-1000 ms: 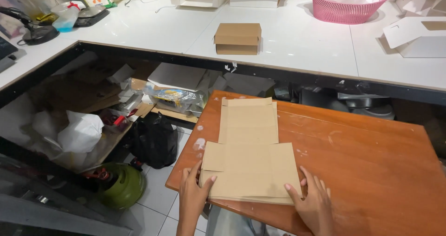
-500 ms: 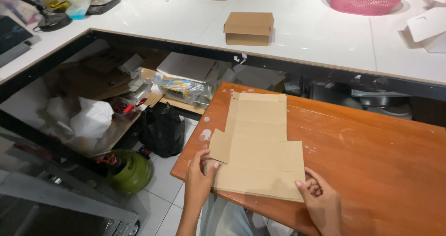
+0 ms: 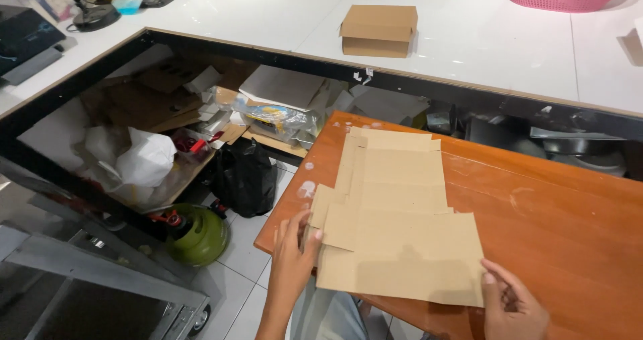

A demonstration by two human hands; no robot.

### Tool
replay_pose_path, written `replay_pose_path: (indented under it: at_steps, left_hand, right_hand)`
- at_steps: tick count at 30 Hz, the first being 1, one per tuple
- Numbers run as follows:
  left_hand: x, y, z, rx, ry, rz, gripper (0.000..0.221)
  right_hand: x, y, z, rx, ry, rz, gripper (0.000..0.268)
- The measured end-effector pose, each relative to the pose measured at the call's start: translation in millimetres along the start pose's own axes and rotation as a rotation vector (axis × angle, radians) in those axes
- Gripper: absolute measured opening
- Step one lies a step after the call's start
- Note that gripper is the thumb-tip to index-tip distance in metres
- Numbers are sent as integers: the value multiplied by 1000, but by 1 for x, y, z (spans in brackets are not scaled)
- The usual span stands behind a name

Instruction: Assembling small cardboard boxes from flat templates by folding and tucking flaps.

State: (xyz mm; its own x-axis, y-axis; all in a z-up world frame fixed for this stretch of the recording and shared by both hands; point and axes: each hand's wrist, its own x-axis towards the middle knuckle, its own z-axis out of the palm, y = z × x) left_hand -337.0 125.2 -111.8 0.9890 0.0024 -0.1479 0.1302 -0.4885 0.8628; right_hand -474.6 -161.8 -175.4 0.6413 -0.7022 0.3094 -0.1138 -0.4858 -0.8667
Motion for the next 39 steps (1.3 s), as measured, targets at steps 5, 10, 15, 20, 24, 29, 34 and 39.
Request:
replay_pose_path:
  at_steps: [5, 10, 15, 20, 24, 29, 34, 39]
  left_hand:
    - [-20, -35, 13, 233, -29, 59, 36]
    - [-38, -22, 20, 313, -147, -46, 45]
    - [-51, 1, 25, 52, -396, -358, 67]
    - [-54, -3, 45, -561, -188, -85, 59]
    - [-61, 0, 71, -467, -243, 10, 62]
    - [-72, 30, 69, -229, -734, 134, 105]
    - [-58, 22, 63, 3, -957, 301, 116]
    - [-49, 29, 56, -51, -974, 253, 98]
  right_hand:
    - [-9, 36, -5, 102, 79, 183, 22]
    - [-10, 45, -19, 143, 86, 298, 27]
    - [-20, 47, -21, 240, 13, 299, 25]
    - [-29, 22, -41, -78, 66, 231, 25]
    - [-37, 34, -59, -72, 129, 177, 20]
    - [-36, 60, -66, -346, 144, 0, 60]
    - [-33, 33, -68, -345, 71, 148, 41]
    - [-29, 17, -74, -160, -35, 234, 42]
